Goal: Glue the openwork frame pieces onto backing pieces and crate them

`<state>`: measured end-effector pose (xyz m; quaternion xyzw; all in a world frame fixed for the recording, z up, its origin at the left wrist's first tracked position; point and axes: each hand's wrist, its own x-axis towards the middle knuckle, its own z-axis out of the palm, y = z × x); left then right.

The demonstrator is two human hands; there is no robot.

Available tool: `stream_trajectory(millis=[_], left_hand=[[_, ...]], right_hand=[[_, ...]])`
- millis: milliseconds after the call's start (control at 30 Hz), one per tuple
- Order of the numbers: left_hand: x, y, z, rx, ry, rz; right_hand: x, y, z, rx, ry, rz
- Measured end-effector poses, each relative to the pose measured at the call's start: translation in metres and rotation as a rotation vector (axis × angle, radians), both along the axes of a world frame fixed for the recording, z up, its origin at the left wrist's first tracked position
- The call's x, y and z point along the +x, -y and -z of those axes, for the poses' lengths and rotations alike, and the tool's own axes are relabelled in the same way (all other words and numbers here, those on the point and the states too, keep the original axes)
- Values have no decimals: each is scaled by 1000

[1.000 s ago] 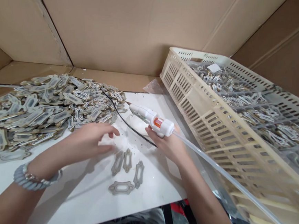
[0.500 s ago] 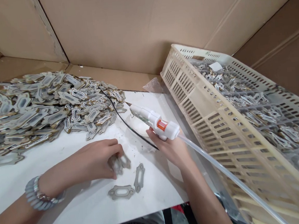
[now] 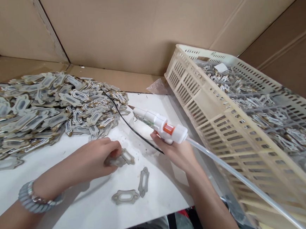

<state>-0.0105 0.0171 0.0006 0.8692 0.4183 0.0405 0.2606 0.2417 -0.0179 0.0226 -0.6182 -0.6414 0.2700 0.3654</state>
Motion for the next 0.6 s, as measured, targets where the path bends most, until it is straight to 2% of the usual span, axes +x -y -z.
stream_trajectory(millis=[233,367,467,600], left_hand=[[-18,-11,-4,288,226,-219],[-25,-8,-7,628,337,-376],[-22,-2,-11,860,339,-400],[-18,3,-16,875,255,-439]], right_hand=[[1,4,0,-35,-111,-38],[-1,6,1,51,-67,-136],[-5,6,2,128,8,-240],[-8,7,2,177,90,-317]])
